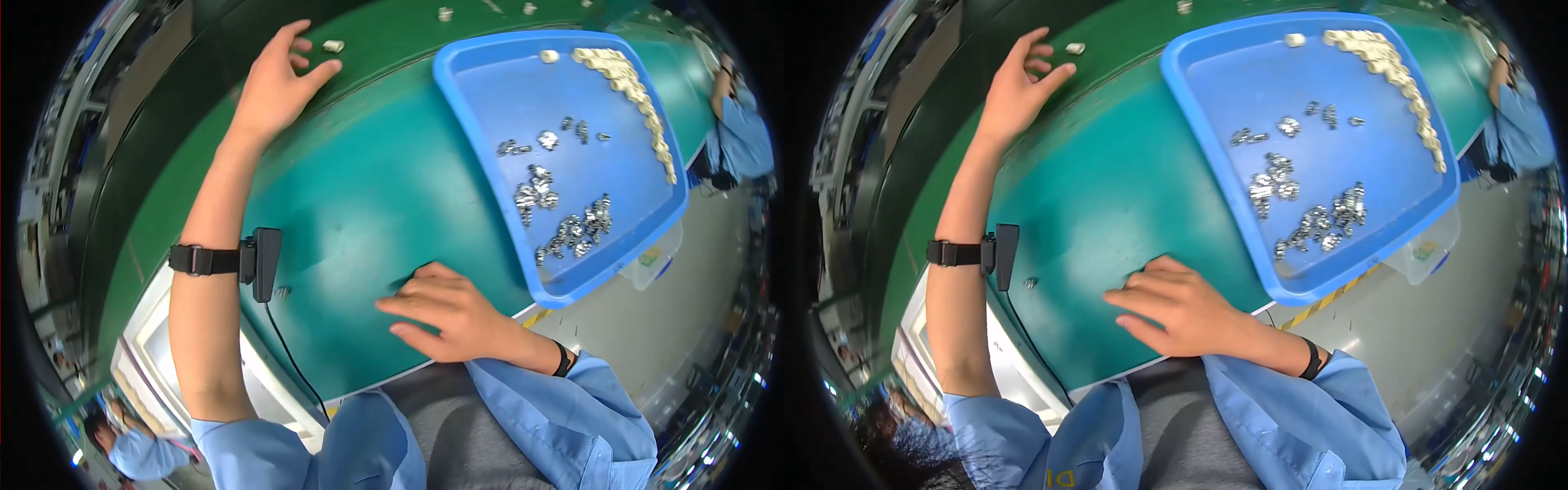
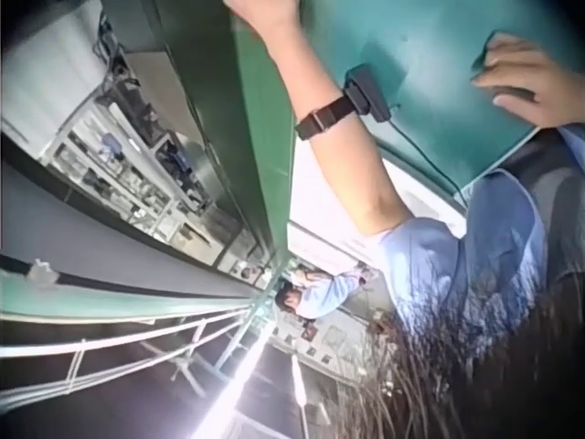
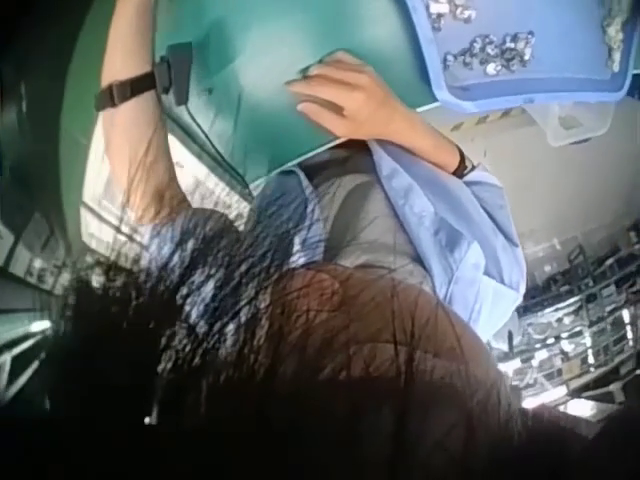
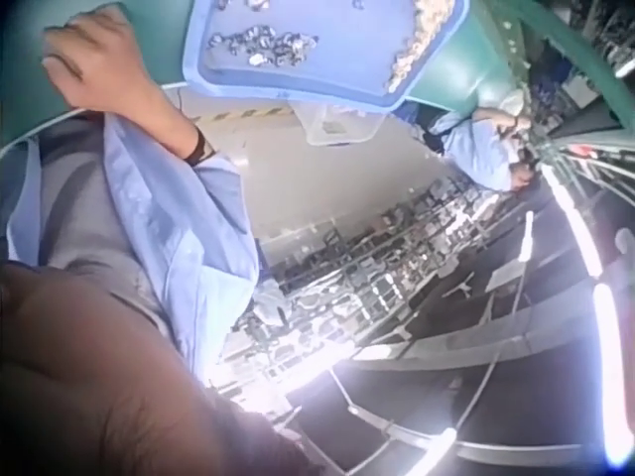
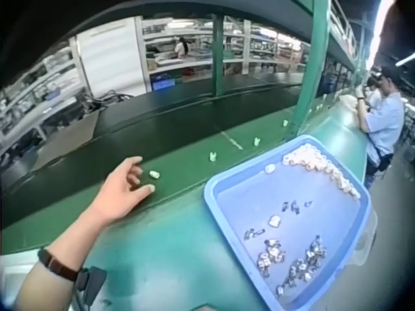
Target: The person picks up a white plastic part and a metal component by hand, joins them together, and places the assembled unit onto a metal tray, repeating the process.
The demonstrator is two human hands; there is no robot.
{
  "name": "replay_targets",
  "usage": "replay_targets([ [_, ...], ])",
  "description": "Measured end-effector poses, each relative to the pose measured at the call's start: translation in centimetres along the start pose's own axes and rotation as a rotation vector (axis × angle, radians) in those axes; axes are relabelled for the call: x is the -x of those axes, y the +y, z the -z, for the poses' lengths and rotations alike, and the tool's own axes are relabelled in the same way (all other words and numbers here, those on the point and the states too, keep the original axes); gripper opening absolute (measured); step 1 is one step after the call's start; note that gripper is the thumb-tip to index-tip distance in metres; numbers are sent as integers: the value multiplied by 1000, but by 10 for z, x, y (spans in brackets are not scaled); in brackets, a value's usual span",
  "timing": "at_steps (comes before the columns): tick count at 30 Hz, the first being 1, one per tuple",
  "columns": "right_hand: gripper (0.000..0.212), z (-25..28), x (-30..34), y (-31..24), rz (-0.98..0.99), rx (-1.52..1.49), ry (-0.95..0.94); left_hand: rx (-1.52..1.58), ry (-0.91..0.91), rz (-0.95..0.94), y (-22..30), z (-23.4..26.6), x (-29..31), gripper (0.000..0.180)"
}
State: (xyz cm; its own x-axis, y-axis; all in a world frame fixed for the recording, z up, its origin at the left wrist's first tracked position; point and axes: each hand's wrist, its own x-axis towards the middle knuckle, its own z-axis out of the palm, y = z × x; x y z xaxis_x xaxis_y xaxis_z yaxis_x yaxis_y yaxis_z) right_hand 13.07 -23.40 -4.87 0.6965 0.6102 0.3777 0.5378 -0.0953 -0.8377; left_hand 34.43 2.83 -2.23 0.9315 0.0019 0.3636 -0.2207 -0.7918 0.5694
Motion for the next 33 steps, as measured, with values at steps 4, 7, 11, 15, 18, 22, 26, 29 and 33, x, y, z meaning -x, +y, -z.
replay_targets([
  [4, 30, -7, 0, 0, 40, -17, 19, -57, -9, -77, 16, 115, 45, 46],
  [7, 30, -2, 2, -4, -16, 26, -43, -128, -44, 38, 27, 209, 122, 31],
  [11, 28, -4, 0, -11, -49, -2, -96, -293, -186, 489, 15, 300, 270, 38],
  [15, 27, -8, -1, -13, -37, 66, -98, -288, -159, 543, 14, 268, 363, 57],
  [18, 26, -12, 0, -16, -20, 99, -80, -354, -133, 497, 5, 246, 387, 63],
  [22, 25, -16, 0, -19, 5, 161, -84, -378, -218, 335, -5, 236, 388, 54],
  [26, 24, -27, -5, -28, 6, 149, -137, -189, -192, 471, -3, 234, 400, 35],
  [29, 24, -47, -26, -48, 102, 141, -205, -195, -134, 411, -6, 236, 412, 21],
  [33, 30, -100, -76, -96, 434, 211, -350, -185, -21, 428, 3, 250, 422, 14],
])
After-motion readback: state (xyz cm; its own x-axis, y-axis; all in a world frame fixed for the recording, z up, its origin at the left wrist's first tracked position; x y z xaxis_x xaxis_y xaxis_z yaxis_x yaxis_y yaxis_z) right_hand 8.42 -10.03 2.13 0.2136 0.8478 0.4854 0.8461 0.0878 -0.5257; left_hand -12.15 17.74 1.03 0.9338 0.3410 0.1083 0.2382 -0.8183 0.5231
